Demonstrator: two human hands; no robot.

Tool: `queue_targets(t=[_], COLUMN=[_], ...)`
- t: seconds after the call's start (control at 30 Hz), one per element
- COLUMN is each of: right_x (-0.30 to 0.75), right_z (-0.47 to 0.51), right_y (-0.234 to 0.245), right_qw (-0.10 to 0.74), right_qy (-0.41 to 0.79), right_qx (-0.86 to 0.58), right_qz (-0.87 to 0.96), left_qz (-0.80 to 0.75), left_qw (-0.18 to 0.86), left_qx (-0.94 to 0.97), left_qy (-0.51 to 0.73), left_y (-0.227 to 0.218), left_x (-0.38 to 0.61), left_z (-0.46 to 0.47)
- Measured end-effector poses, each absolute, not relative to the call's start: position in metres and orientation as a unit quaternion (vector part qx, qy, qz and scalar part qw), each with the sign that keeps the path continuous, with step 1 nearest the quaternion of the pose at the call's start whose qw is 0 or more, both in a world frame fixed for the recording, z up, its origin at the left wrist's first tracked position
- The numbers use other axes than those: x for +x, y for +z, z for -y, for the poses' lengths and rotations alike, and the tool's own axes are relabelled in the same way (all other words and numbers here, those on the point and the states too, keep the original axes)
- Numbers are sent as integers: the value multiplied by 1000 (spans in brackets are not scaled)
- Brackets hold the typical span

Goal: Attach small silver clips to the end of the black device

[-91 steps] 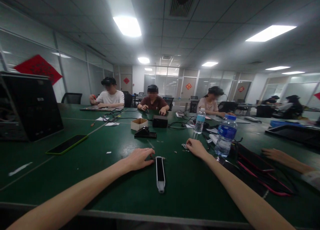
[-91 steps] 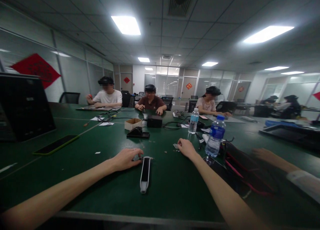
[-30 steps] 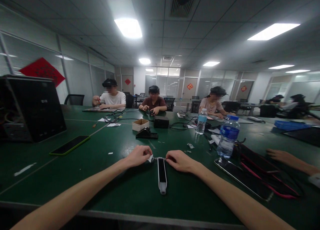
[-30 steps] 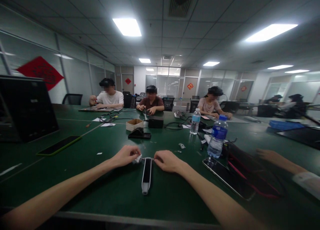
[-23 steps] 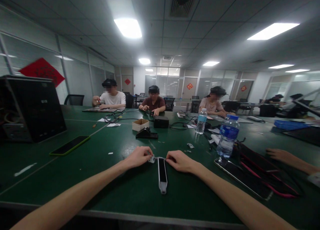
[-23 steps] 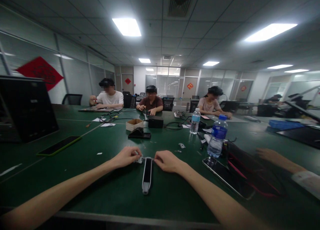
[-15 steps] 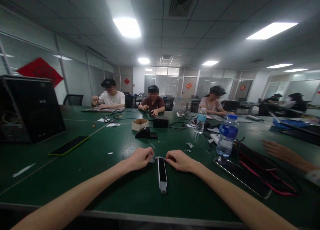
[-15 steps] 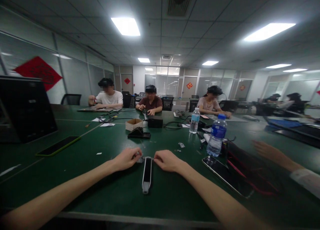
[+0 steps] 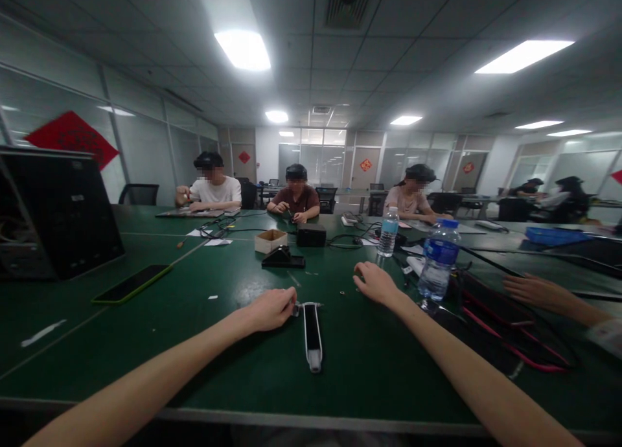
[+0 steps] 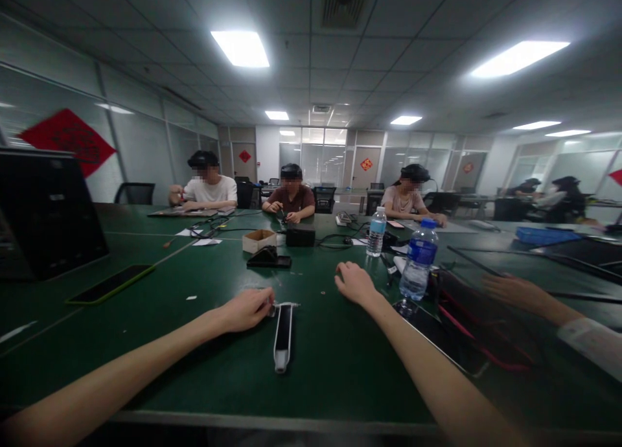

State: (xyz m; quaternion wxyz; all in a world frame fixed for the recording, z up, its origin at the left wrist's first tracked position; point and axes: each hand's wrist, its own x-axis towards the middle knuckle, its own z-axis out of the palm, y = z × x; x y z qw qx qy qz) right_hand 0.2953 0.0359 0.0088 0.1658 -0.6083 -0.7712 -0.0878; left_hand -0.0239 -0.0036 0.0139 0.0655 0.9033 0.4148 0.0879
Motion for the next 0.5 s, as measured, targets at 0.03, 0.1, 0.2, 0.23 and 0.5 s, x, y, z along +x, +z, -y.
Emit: queue_targets(t=[0.03, 0.1, 0.2, 0.23, 0.5], right_x=[305, 321, 335, 337, 334], right_z=[-40, -47, -53, -54, -58], right_y=[7, 3, -1, -2, -8], right_qw=[162, 158, 148, 144, 160], right_qy=[-92, -76, -19, -5, -2], right_qx=[-634, -669, -690, -691, -682], right_qz=[751, 722, 709, 708, 714], left_qz=[-411, -407, -401, -397, -386], left_qw=[64, 59, 46, 42, 21], left_qx=[905, 907, 911, 913, 918], left_qy=[89, 88, 86, 86, 88], left_y=[14, 14, 15, 15, 12], left_x=[-24, -23, -21, -20, -19], left_z=[4, 6, 8, 9, 8])
